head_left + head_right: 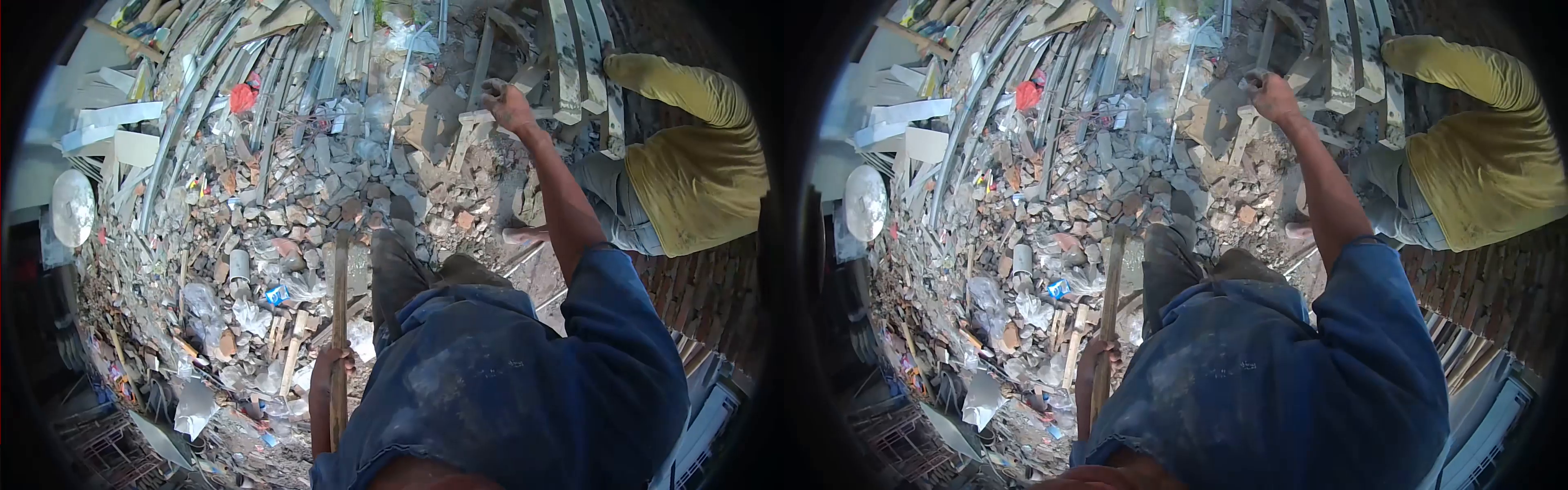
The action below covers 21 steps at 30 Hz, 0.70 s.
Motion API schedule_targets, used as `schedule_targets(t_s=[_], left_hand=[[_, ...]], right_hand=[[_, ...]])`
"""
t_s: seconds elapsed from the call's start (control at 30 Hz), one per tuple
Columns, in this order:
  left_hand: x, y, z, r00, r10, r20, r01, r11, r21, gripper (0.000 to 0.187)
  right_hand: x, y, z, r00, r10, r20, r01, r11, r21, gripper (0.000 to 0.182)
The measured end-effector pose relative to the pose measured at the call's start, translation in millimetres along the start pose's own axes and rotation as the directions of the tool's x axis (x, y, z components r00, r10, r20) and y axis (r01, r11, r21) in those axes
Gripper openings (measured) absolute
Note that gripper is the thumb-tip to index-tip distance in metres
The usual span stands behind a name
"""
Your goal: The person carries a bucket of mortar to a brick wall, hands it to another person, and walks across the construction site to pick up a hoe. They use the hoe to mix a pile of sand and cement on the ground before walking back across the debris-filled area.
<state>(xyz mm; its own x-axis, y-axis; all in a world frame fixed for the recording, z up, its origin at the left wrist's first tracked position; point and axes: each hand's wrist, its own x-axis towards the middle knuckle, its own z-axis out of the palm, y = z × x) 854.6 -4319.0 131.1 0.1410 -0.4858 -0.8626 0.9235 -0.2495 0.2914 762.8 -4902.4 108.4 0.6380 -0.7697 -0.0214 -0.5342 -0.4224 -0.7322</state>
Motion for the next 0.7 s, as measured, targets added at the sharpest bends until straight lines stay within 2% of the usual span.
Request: schedule_targets(t_s=[0.03,0.07,0.13,0.17,0.23,0.27,0.3,0.33,0.37,0.4,0.47,0.5,0.53,0.6,0.63,0.7], left_hand=[[5,13,7,1.0,-0.026,-0.015,0.026,1.0,0.004,0.024],[13,23,12,1.0,-0.018,-0.009,0.018,1.0,0.018,0.024],[31,49,17,1.0,-0.023,0.022,0.023,1.0,-0.014,0.025],[47,60,11,0.994,-0.069,0.08,0.071,0.997,-0.023,0.024],[75,85,9,0.978,-0.148,0.147,0.156,0.987,-0.043,0.022],[86,98,15,0.976,-0.158,0.151,0.168,0.984,-0.055,0.022],[90,107,18,0.974,-0.205,0.093,0.212,0.975,-0.073,0.022],[100,121,26,0.971,-0.236,0.043,0.239,0.968,-0.081,0.021],[102,142,50,0.972,-0.223,0.08,0.226,0.973,-0.037,0.019],[110,160,67,0.974,-0.208,0.09,0.211,0.977,-0.025,0.019],[121,189,90,0.968,-0.226,-0.106,0.246,0.934,0.258,0.018],[133,199,89,0.95,-0.312,-0.016,0.309,0.933,0.184,0.023],[141,211,87,0.948,-0.316,-0.027,0.314,0.925,0.212,0.023],[145,237,118,0.916,-0.33,-0.23,0.382,0.893,0.24,0.018],[148,240,124,0.947,-0.171,-0.272,0.249,0.927,0.282,0.019],[162,271,160,0.942,-0.209,-0.263,0.29,0.899,0.327,0.019]], right_hand=[[20,1,-13,0.993,-0.073,-0.089,0.059,0.987,-0.152,0.03],[34,-6,-30,0.992,-0.075,-0.105,0.059,0.987,-0.147,0.03],[58,-24,-57,0.982,-0.058,-0.18,-0.045,0.851,-0.523,0.031],[73,-16,-64,0.976,-0.061,-0.207,-0.057,0.854,-0.518,0.031],[108,14,-79,0.948,-0.256,-0.189,0.025,0.652,-0.758,0.031],[120,26,-84,0.959,-0.199,-0.203,-0.027,0.647,-0.762,0.031],[126,37,-86,0.969,-0.139,-0.203,-0.069,0.638,-0.767,0.033],[130,46,-91,0.972,-0.17,-0.166,-0.035,0.589,-0.807,0.032],[132,53,-96,0.968,-0.202,-0.146,-0.013,0.542,-0.84,0.032],[135,61,-99,0.974,-0.156,-0.164,-0.049,0.563,-0.825,0.033],[137,66,-105,0.974,-0.1,-0.205,-0.107,0.591,-0.799,0.034],[135,64,-106,0.979,-0.079,-0.187,-0.102,0.605,-0.79,0.035],[134,63,-107,0.984,-0.052,-0.169,-0.101,0.62,-0.778,0.036],[134,56,-110,0.981,0.017,-0.194,-0.158,0.654,-0.74,0.039],[134,52,-113,0.981,0.005,-0.195,-0.144,0.695,-0.704,0.038],[135,53,-118,0.974,-0.072,-0.215,-0.093,0.736,-0.67,0.038]])
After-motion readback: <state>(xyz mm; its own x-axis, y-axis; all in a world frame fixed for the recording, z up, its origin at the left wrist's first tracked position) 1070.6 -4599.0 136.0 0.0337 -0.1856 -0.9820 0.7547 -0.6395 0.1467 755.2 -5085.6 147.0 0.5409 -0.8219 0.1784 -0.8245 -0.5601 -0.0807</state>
